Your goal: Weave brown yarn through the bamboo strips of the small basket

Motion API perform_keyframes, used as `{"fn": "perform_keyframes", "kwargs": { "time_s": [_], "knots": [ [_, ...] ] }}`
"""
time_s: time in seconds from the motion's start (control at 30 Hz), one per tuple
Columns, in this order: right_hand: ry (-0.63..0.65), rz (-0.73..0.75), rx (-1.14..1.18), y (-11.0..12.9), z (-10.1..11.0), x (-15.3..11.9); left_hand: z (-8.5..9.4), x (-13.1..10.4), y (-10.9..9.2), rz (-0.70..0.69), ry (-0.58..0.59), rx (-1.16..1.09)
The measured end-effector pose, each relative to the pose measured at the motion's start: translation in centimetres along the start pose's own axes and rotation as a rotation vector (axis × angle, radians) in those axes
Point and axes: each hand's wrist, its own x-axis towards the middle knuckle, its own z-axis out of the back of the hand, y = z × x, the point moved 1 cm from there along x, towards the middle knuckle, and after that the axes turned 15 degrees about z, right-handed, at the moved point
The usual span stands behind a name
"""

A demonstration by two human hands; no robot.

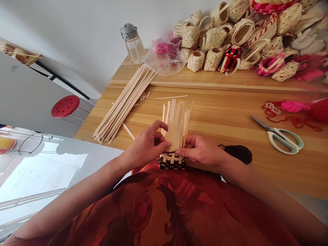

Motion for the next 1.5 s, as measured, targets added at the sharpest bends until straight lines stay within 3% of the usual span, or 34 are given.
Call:
{"fn": "perform_keyframes", "kwargs": {
  "time_s": [0.27, 0.5, 0.7, 1.0, 1.33, 1.5],
  "knots": [
    [0.092, 0.047, 0.005, 0.3, 0.8, 0.0, 0.6, 0.2, -0.9, -0.033, 0.027, -0.192],
    [0.119, -0.013, -0.041, -0.6, 1.7, -0.2, 0.7, 0.1, -1.0, -0.075, 0.049, -0.184],
    [0.098, -0.020, -0.038, -0.2, 1.5, -0.1, 0.0, 0.1, -0.7, -0.109, -0.083, -0.044],
    [0.086, -0.016, -0.027, -0.1, 1.3, 0.1, -0.4, -0.2, -0.4, -0.043, -0.104, -0.100],
    [0.078, -0.012, -0.097, -0.5, 1.3, 0.1, -0.3, -0.9, 0.4, 0.128, 0.130, -0.171],
    [0.050, 0.050, -0.433, 2.4, 4.0, -1.5, -0.9, -0.8, 1.1, 0.170, 0.183, -0.317]
  ]
}}
